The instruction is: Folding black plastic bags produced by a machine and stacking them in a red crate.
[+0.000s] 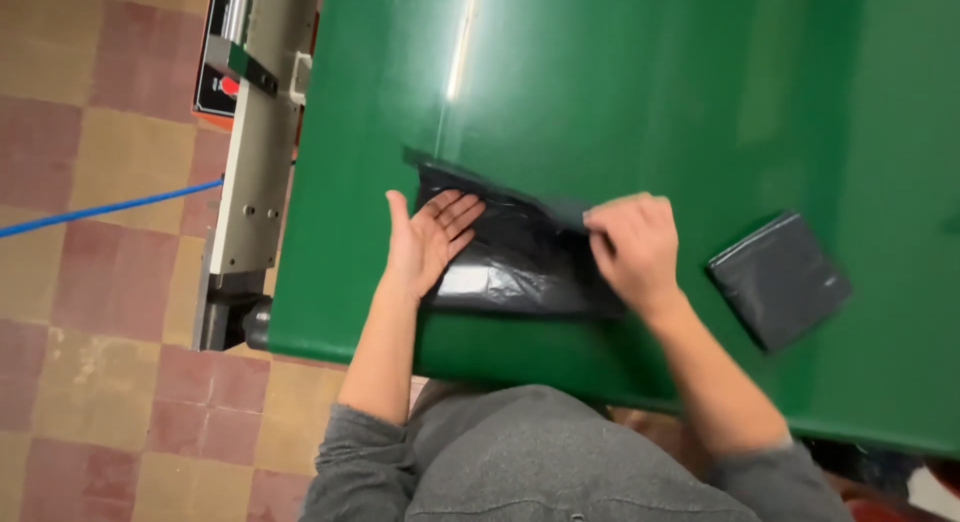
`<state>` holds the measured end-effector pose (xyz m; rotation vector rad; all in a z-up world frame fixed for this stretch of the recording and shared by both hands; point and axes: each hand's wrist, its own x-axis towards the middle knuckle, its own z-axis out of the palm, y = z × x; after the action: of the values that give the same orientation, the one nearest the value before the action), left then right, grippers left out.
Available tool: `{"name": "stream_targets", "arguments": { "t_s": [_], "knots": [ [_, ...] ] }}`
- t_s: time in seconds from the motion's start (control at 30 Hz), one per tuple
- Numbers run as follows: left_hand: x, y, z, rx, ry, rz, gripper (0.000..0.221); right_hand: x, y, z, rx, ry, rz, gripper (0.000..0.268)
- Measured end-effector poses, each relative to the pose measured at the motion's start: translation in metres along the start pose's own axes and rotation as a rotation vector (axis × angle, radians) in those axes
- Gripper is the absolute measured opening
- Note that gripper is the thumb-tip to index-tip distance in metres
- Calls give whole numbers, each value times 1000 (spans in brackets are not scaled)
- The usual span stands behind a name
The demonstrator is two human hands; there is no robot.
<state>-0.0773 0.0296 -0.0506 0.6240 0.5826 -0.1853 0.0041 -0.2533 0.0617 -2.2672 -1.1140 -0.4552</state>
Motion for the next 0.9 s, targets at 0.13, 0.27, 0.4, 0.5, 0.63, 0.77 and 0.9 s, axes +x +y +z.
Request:
{"name": "stream_targets", "arguments": {
  "t_s": [0.13, 0.27, 0.4, 0.5, 0.63, 0.77, 0.9],
  "knots": [
    [-23, -1, -28, -115, -80, -12, 104, -78, -38, 8, -28, 3, 45, 28],
    [-31, -20, -47, 123, -90, 190, 83, -113, -47, 25, -125, -43, 147, 26],
    [-87, -9, -24, 974, 110, 795, 62, -113, -54, 28, -174, -92, 192, 21],
    [-112, 1, -25, 1800, -96, 1112, 50, -110, -65, 29, -286, -166, 244, 26],
    [-91, -9, -32, 2260, -496, 972, 26, -67, -128, 27, -271, -180, 162, 54],
    [-82, -7, 31, 2231, -836, 535, 20, -101, -140, 60, 40, -201, 87, 51],
    [-23, -24, 56, 1692, -936, 106, 37, -167, -123, 74, 325, -114, 258, 31]
  ]
}}
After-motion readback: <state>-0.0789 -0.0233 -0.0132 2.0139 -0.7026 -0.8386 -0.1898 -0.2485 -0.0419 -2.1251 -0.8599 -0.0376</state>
